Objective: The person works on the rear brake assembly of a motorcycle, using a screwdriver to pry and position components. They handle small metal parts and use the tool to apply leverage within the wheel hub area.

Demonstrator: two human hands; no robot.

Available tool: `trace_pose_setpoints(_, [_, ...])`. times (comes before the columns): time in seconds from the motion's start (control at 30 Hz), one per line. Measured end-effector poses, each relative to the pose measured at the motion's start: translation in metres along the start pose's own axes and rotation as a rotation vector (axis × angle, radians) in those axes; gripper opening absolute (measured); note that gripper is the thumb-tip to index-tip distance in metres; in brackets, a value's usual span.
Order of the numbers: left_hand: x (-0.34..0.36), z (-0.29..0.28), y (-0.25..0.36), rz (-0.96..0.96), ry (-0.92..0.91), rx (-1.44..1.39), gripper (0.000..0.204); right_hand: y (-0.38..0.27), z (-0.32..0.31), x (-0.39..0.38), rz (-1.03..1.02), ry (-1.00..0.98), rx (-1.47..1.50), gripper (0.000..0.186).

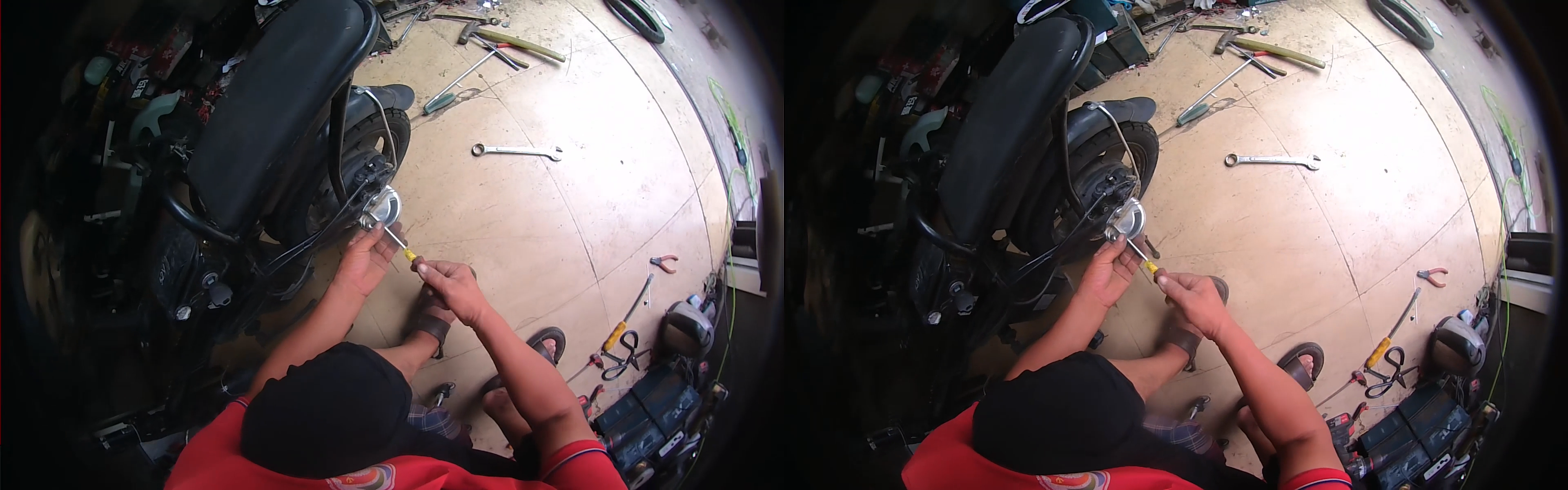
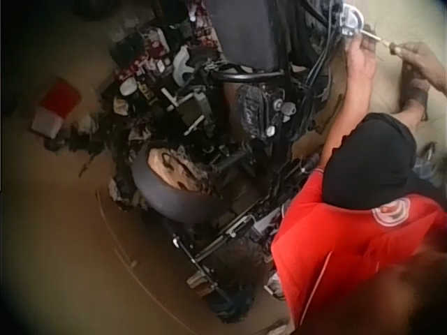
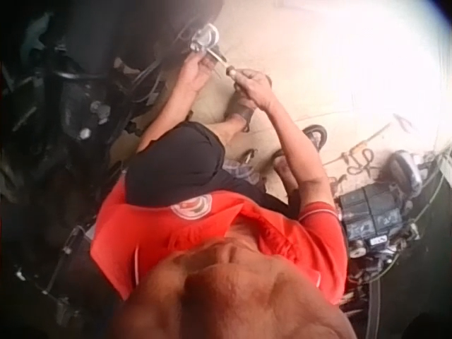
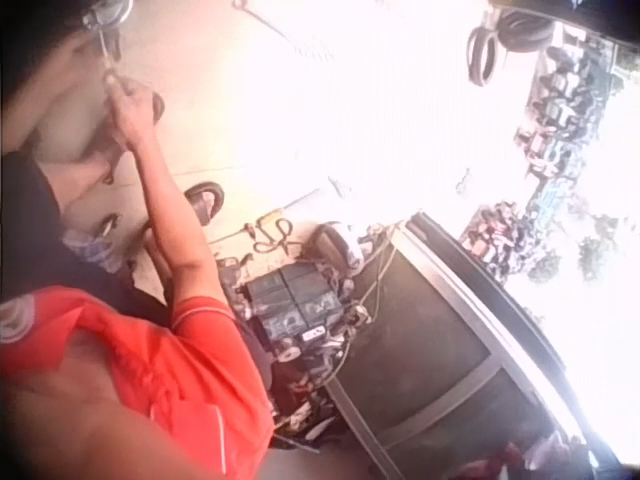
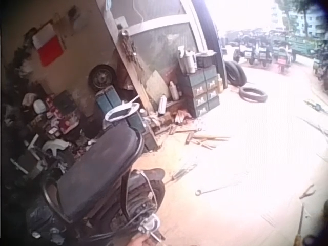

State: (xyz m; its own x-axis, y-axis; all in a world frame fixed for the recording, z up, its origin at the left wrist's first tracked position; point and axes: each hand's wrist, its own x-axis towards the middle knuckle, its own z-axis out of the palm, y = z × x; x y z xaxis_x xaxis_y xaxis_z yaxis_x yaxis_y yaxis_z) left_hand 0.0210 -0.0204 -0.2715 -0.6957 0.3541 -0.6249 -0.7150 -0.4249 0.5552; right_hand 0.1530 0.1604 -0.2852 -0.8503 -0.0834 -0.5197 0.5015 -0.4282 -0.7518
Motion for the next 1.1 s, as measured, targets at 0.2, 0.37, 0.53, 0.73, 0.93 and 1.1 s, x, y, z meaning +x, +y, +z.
trace_pose_setpoints(0.2, [0.005,-0.008,-0.002,0.042,0.025,0.028,0.021,0.009,-0.009,0.003,0.115,-0.048,0.382,0.046])
trace_pose_setpoints(0.37, [0.005,-0.009,0.009,0.055,0.059,0.052,0.02,-0.008,-0.003,-0.019,-0.371,0.194,-0.518,0.05])
trace_pose_setpoints(0.53, [0.012,0.001,0.0,0.025,0.017,0.054,0.025,-0.005,-0.02,-0.018,-0.032,-0.036,0.215,0.042])
trace_pose_setpoints(0.73, [0.026,-0.05,0.013,-0.048,-0.003,0.067,0.031,-0.018,0.001,-0.011,-0.673,0.421,-0.948,0.025])
trace_pose_setpoints(0.93, [0.028,-0.042,0.01,-0.023,0.018,0.215,0.036,0.003,-0.014,-0.006,0.149,-0.022,0.174,0.044])
trace_pose_setpoints(1.1, [0.036,-0.054,0.012,-0.05,0.018,0.199,0.039,-0.006,-0.043,-0.022,0.033,-0.006,-0.203,0.05])
